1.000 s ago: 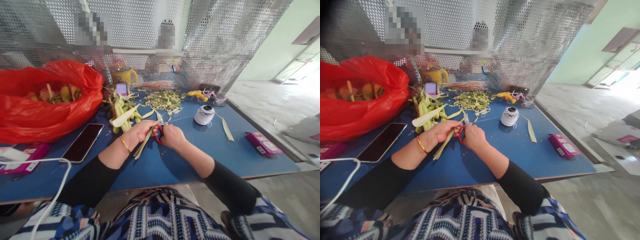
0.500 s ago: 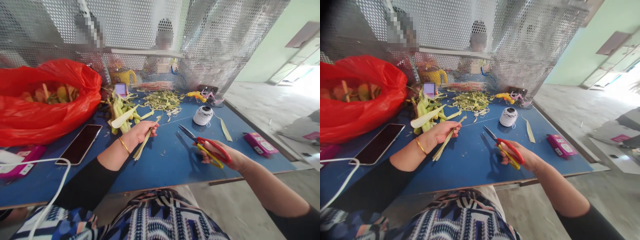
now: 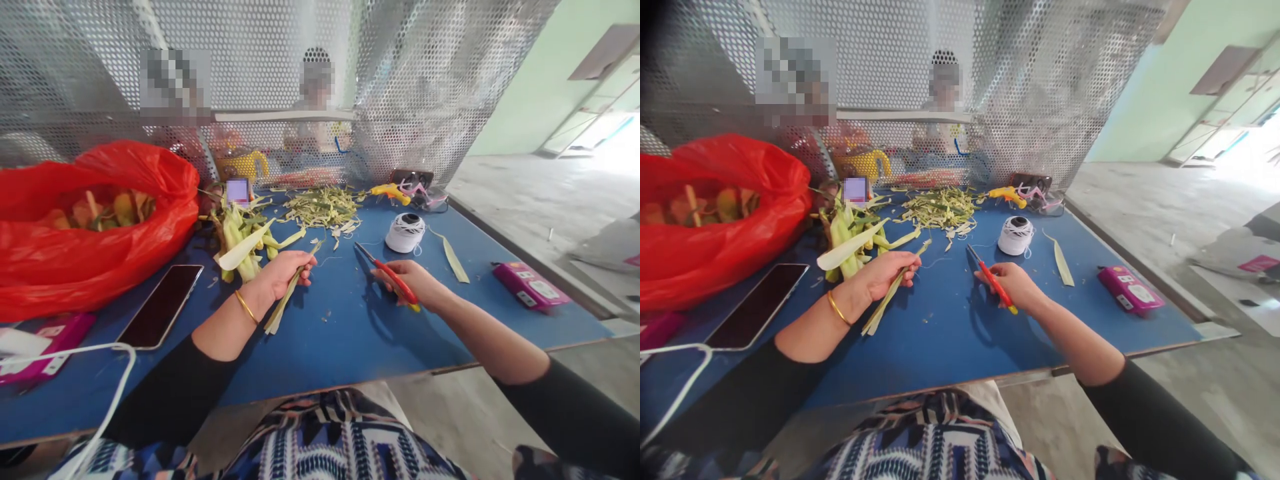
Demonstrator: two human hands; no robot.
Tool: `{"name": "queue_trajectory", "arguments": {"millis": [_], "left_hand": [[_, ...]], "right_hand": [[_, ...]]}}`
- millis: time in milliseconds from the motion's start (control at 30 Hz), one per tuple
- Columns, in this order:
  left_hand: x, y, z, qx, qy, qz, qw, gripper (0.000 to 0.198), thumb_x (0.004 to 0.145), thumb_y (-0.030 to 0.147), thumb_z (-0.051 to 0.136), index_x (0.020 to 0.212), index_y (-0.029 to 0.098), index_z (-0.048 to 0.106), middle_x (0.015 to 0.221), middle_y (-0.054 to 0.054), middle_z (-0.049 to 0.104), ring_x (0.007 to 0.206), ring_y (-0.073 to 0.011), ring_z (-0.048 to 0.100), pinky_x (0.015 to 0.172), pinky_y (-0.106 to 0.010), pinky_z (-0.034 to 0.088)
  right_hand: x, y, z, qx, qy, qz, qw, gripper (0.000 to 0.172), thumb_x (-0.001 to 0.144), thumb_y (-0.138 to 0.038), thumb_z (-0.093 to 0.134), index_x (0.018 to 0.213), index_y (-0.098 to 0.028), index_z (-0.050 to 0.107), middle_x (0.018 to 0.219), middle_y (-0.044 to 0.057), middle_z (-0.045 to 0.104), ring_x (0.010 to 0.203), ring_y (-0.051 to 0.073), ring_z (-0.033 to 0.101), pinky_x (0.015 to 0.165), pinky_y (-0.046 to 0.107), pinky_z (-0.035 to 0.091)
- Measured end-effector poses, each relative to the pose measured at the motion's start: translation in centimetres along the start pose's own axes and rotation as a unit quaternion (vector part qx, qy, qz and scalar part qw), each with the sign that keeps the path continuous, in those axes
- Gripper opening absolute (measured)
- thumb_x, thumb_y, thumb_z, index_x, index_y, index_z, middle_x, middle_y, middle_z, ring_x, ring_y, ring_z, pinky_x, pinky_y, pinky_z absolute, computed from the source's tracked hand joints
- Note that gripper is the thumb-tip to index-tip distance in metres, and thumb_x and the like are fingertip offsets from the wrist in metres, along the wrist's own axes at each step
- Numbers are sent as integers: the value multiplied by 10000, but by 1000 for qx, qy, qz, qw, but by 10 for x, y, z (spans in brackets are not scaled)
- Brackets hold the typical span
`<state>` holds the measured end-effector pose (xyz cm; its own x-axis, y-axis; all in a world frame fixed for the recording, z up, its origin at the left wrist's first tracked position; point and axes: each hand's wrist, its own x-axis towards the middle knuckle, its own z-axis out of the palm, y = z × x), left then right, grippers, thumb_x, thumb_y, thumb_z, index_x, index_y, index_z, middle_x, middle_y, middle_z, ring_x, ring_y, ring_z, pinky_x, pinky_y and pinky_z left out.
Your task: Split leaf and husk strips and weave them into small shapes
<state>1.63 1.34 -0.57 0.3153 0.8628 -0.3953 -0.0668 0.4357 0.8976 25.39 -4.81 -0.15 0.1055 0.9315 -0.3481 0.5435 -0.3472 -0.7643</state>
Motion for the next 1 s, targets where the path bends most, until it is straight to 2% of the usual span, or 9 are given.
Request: {"name": "queue_trajectory", "arguments": {"millis": [67, 167, 267, 333, 400, 467, 600, 733, 1000], "left_hand": [[1, 2, -2, 24, 13, 22, 999, 233, 836, 77, 527, 611, 114, 575, 524, 40, 458, 376, -34, 409, 382, -145, 414], [0, 6, -6, 49, 10, 41, 998, 241, 838, 88, 519, 606, 117, 578, 520, 37, 459, 374, -39, 405, 369, -151, 396], [-5, 12, -9, 61, -9, 46, 997, 236, 830, 110, 528, 600, 122, 582, 511, 35, 455, 369, -46, 395, 361, -163, 371], [-10, 16, -8, 67, -16, 52, 996, 221, 819, 112, 532, 603, 125, 581, 513, 36, 454, 375, -45, 397, 366, -162, 354], [-14, 18, -7, 69, -19, 68, 995, 203, 812, 127, 536, 614, 128, 582, 518, 38, 459, 381, -44, 405, 375, -158, 340], [-16, 18, -5, 64, -19, 90, 994, 197, 816, 165, 535, 628, 132, 583, 521, 38, 466, 382, -43, 411, 376, -155, 324], [-13, 14, -3, 64, -28, 112, 991, 190, 803, 213, 543, 633, 138, 580, 524, 43, 464, 382, -42, 404, 379, -156, 309], [-7, 7, -1, 67, -28, 106, 992, 185, 782, 250, 584, 633, 140, 584, 529, 47, 458, 383, -41, 399, 376, -161, 301], [-3, -4, 9, 14, 51, 141, 989, 203, 765, 337, 651, 710, 141, 655, 572, 45, 476, 419, -52, 411, 409, -188, 352]], "right_hand": [[-5, 0, 1, -171, 45, -46, 983, 357, 798, -518, 592, 869, -171, 633, 593, 4, 575, 493, 154, 558, 484, 274, 435], [-18, -5, 2, -429, 69, -88, 897, 276, 828, -379, 587, 973, -150, 641, 743, 102, 670, 712, 259, 661, 583, 313, 441], [-23, -21, 0, -529, 58, -108, 840, 204, 835, -298, 588, 895, -120, 669, 870, 193, 681, 783, 314, 685, 613, 347, 464], [-17, -38, 1, -490, 74, -149, 856, 177, 842, -263, 579, 861, -123, 686, 901, 192, 684, 802, 313, 686, 650, 368, 485], [-4, -55, 9, -331, 61, -232, 913, 181, 841, -250, 582, 963, -161, 680, 966, 131, 700, 805, 250, 687, 701, 348, 506], [12, -68, 24, -87, -44, -244, 965, 276, 808, -230, 594, 1078, -187, 631, 1088, 88, 686, 708, 166, 684, 623, 286, 523], [36, -70, 57, 167, -227, -199, 938, 223, 712, -240, 640, 916, -154, 620, 894, 50, 707, 642, 130, 670, 521, 218, 499], [45, -53, 66, 224, -157, -175, 946, 231, 672, -365, 686, 716, -155, 601, 597, -29, 607, 510, 89, 590, 516, 211, 479], [47, -47, 49, 75, -13, -294, 953, 214, 796, -360, 549, 679, -183, 578, 524, -59, 473, 484, 82, 423, 483, 213, 334]]}}
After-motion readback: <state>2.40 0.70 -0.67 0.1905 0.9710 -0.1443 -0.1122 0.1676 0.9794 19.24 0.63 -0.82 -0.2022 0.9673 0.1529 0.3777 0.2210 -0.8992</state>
